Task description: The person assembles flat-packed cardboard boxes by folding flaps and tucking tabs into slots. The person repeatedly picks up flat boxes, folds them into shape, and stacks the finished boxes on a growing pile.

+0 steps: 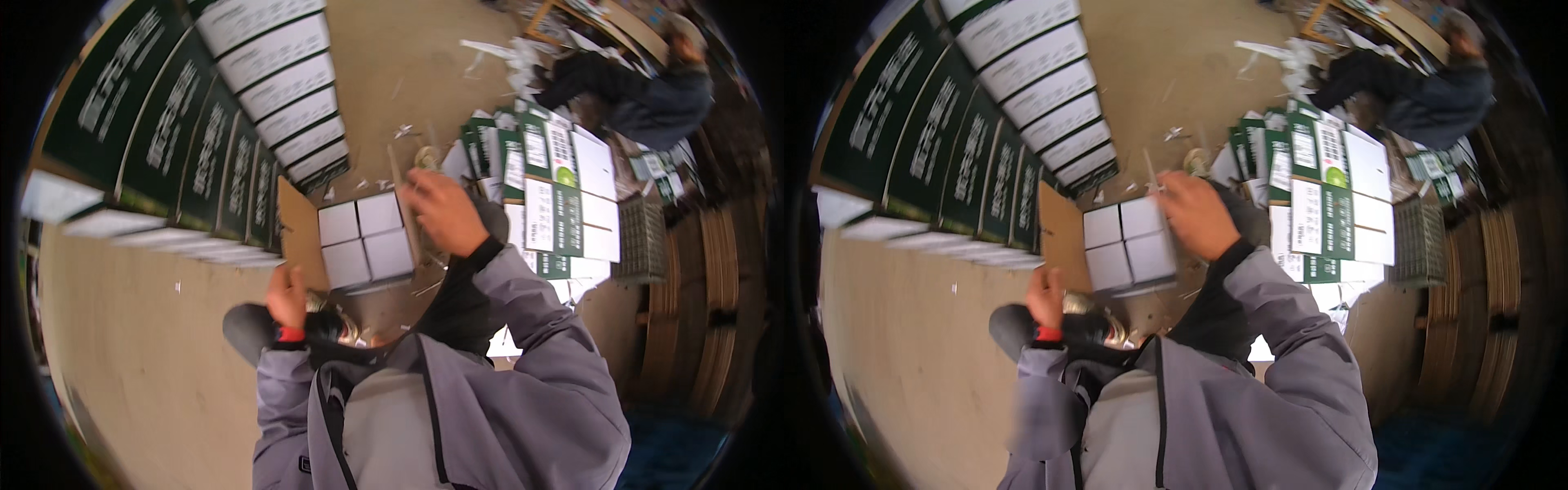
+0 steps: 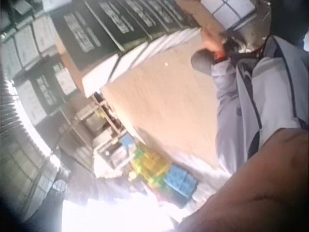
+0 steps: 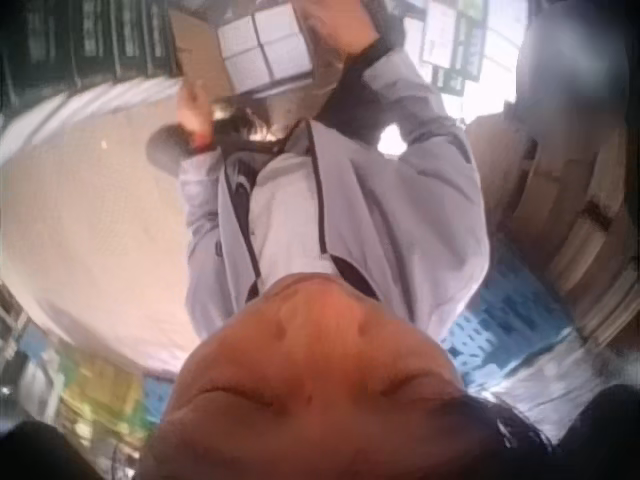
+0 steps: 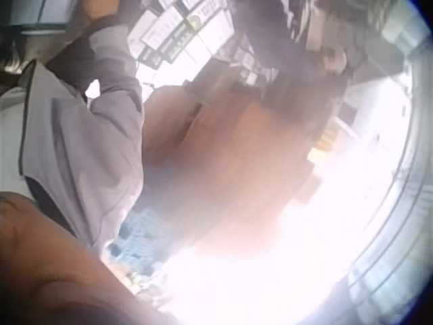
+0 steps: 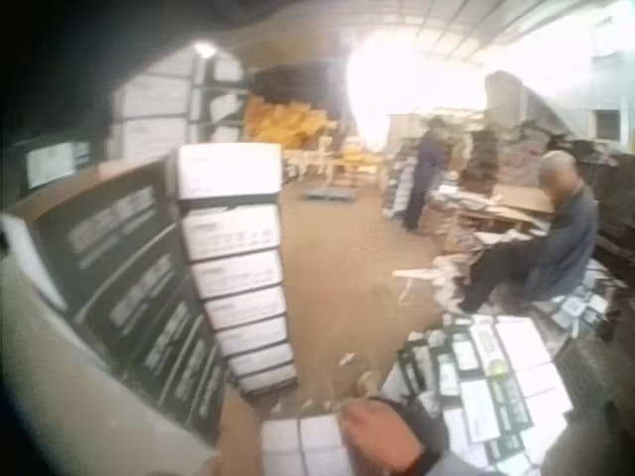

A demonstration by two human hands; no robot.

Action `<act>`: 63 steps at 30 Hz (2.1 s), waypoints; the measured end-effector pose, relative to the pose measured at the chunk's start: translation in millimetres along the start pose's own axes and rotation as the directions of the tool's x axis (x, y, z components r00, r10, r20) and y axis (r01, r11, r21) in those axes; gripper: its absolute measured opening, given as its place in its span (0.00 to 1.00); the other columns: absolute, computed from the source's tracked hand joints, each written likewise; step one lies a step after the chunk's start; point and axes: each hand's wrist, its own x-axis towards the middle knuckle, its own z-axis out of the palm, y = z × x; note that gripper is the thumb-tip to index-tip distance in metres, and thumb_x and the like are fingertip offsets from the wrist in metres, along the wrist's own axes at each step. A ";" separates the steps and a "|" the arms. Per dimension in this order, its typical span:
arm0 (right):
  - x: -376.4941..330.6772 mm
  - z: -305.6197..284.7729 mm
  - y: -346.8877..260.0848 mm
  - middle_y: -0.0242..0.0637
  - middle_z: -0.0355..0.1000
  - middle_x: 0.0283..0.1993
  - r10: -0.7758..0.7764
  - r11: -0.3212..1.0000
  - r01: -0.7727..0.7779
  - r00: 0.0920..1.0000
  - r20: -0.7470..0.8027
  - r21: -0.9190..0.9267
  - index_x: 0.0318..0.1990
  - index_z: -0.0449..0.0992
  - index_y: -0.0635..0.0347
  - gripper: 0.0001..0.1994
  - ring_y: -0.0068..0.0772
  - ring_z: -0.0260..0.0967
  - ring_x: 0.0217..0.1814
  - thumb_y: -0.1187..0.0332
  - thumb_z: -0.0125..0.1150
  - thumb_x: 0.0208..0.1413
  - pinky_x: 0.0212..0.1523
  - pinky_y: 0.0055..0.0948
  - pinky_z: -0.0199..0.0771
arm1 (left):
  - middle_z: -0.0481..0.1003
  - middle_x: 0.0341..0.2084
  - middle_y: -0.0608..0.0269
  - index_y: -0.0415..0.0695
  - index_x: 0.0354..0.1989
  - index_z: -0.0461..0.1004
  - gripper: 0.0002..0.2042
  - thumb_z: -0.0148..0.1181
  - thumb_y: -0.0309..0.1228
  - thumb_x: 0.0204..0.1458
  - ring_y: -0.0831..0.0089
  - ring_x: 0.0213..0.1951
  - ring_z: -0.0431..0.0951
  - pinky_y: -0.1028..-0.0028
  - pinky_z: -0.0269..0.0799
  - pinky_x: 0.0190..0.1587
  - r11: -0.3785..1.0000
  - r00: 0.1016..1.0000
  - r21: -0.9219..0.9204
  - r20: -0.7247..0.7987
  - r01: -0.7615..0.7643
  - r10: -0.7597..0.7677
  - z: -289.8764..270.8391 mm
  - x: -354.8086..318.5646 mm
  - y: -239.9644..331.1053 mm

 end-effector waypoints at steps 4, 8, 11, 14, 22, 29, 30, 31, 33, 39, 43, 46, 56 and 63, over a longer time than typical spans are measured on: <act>-102.2 119.3 76.9 0.53 0.52 0.85 0.355 0.342 -0.556 0.823 0.444 0.758 0.86 0.46 0.55 0.50 0.52 0.60 0.82 0.81 0.65 0.56 0.79 0.41 0.62 | 0.80 0.48 0.42 0.42 0.62 0.74 0.23 0.68 0.35 0.60 0.37 0.45 0.82 0.48 0.79 0.45 0.996 0.993 0.077 0.116 -0.036 0.027 46.4 -29.9 17.8; -126.9 140.3 53.8 0.53 0.48 0.87 0.230 0.605 -0.559 0.805 0.547 0.567 0.86 0.41 0.56 0.55 0.53 0.54 0.86 0.78 0.67 0.54 0.80 0.41 0.61 | 0.75 0.59 0.35 0.41 0.78 0.58 0.39 0.64 0.32 0.57 0.34 0.52 0.79 0.47 0.79 0.52 0.988 0.980 -0.081 0.139 -0.129 0.140 59.7 -36.9 12.9; -122.2 110.6 19.2 0.57 0.48 0.86 0.292 0.717 -0.547 0.798 0.527 0.432 0.86 0.38 0.59 0.57 0.61 0.54 0.85 0.78 0.69 0.52 0.77 0.42 0.64 | 0.70 0.66 0.33 0.41 0.84 0.47 0.45 0.61 0.29 0.56 0.33 0.56 0.77 0.48 0.77 0.57 0.998 0.944 -0.054 0.330 0.009 0.010 58.7 -40.5 11.1; -118.2 90.5 -7.6 0.59 0.48 0.86 0.364 0.713 -0.597 0.763 0.535 0.366 0.85 0.38 0.60 0.57 0.64 0.56 0.83 0.78 0.69 0.50 0.76 0.43 0.67 | 0.67 0.71 0.35 0.39 0.84 0.46 0.46 0.59 0.27 0.55 0.34 0.59 0.76 0.48 0.76 0.59 0.998 0.941 0.011 0.334 -0.058 0.051 56.9 -37.4 17.4; -117.1 129.9 -28.1 0.60 0.49 0.85 0.310 0.949 -0.310 0.896 0.318 -0.054 0.83 0.53 0.56 0.41 0.67 0.70 0.71 0.74 0.59 0.62 0.58 0.54 0.82 | 0.55 0.81 0.43 0.50 0.85 0.49 0.44 0.61 0.30 0.58 0.35 0.70 0.68 0.40 0.63 0.71 0.736 0.866 0.519 0.465 -0.434 0.182 79.2 -40.1 19.1; -106.3 166.0 -12.0 0.58 0.45 0.86 0.176 0.966 -0.057 0.860 0.479 -0.253 0.79 0.63 0.46 0.42 0.84 0.62 0.72 0.58 0.73 0.56 0.54 0.60 0.81 | 0.53 0.81 0.47 0.57 0.79 0.64 0.39 0.69 0.40 0.56 0.32 0.72 0.62 0.41 0.61 0.72 0.799 0.773 0.394 0.621 -0.455 0.134 82.3 -15.7 43.0; -91.4 160.4 -15.0 0.57 0.47 0.85 0.235 0.967 -0.148 0.834 0.499 -0.207 0.78 0.66 0.48 0.42 0.79 0.65 0.71 0.53 0.74 0.55 0.55 0.58 0.81 | 0.54 0.80 0.47 0.56 0.77 0.67 0.38 0.71 0.40 0.55 0.33 0.71 0.63 0.43 0.63 0.71 0.833 0.782 0.384 0.616 -0.398 0.090 83.1 -10.3 41.1; -77.7 153.5 -16.2 0.55 0.50 0.84 0.298 0.954 -0.245 0.803 0.516 -0.170 0.76 0.68 0.50 0.42 0.74 0.68 0.70 0.48 0.76 0.54 0.55 0.55 0.81 | 0.56 0.79 0.47 0.56 0.75 0.70 0.36 0.72 0.40 0.55 0.35 0.69 0.64 0.45 0.64 0.71 0.871 0.790 0.348 0.609 -0.346 0.071 85.8 -2.7 34.3; -57.5 163.4 -5.2 0.54 0.49 0.84 0.449 0.862 -0.503 0.695 0.561 -0.066 0.76 0.68 0.53 0.46 0.68 0.70 0.70 0.44 0.78 0.51 0.60 0.50 0.80 | 0.58 0.77 0.48 0.56 0.72 0.74 0.33 0.73 0.40 0.54 0.37 0.67 0.66 0.49 0.66 0.69 0.935 0.805 0.273 0.592 -0.227 0.023 92.2 6.5 15.1; -72.9 231.7 40.6 0.61 0.62 0.77 0.759 0.431 -0.830 0.546 0.356 0.353 0.83 0.49 0.66 0.56 0.65 0.64 0.77 0.54 0.80 0.54 0.74 0.46 0.69 | 0.51 0.80 0.39 0.36 0.82 0.48 0.50 0.71 0.37 0.54 0.37 0.73 0.60 0.47 0.60 0.75 0.988 0.964 0.104 0.253 -0.112 0.083 128.9 -3.4 17.4; -64.4 246.4 16.4 0.63 0.60 0.78 0.759 0.505 -0.828 0.561 0.330 0.244 0.82 0.50 0.67 0.54 0.65 0.64 0.77 0.61 0.79 0.53 0.75 0.47 0.68 | 0.47 0.82 0.38 0.35 0.83 0.46 0.51 0.71 0.34 0.53 0.39 0.78 0.57 0.49 0.57 0.78 0.996 0.964 0.085 0.259 0.035 -0.056 147.4 -13.1 15.7; -60.7 253.9 1.9 0.62 0.60 0.79 0.784 0.528 -0.834 0.552 0.284 0.161 0.82 0.51 0.64 0.51 0.67 0.63 0.76 0.64 0.76 0.53 0.75 0.51 0.67 | 0.45 0.82 0.38 0.36 0.84 0.43 0.53 0.72 0.35 0.54 0.42 0.79 0.55 0.52 0.55 0.79 0.937 0.944 0.348 0.320 -0.032 -0.086 164.4 -15.3 25.7; -77.7 292.4 -11.6 0.51 0.54 0.85 0.677 0.674 -0.665 0.730 0.091 0.321 0.81 0.60 0.61 0.33 0.57 0.48 0.87 0.59 0.52 0.71 0.84 0.57 0.44 | 0.48 0.82 0.35 0.33 0.81 0.52 0.37 0.54 0.36 0.67 0.36 0.82 0.48 0.45 0.41 0.82 0.995 0.975 0.075 0.216 -0.062 0.045 201.9 -24.2 31.8; -86.7 290.5 1.6 0.43 0.53 0.87 0.470 0.856 -0.512 0.831 0.298 0.078 0.79 0.66 0.51 0.31 0.58 0.45 0.89 0.55 0.50 0.72 0.84 0.64 0.39 | 0.50 0.82 0.38 0.35 0.83 0.50 0.41 0.54 0.45 0.66 0.38 0.83 0.46 0.42 0.37 0.82 0.998 0.928 -0.065 0.369 -0.023 0.045 232.8 -36.7 9.5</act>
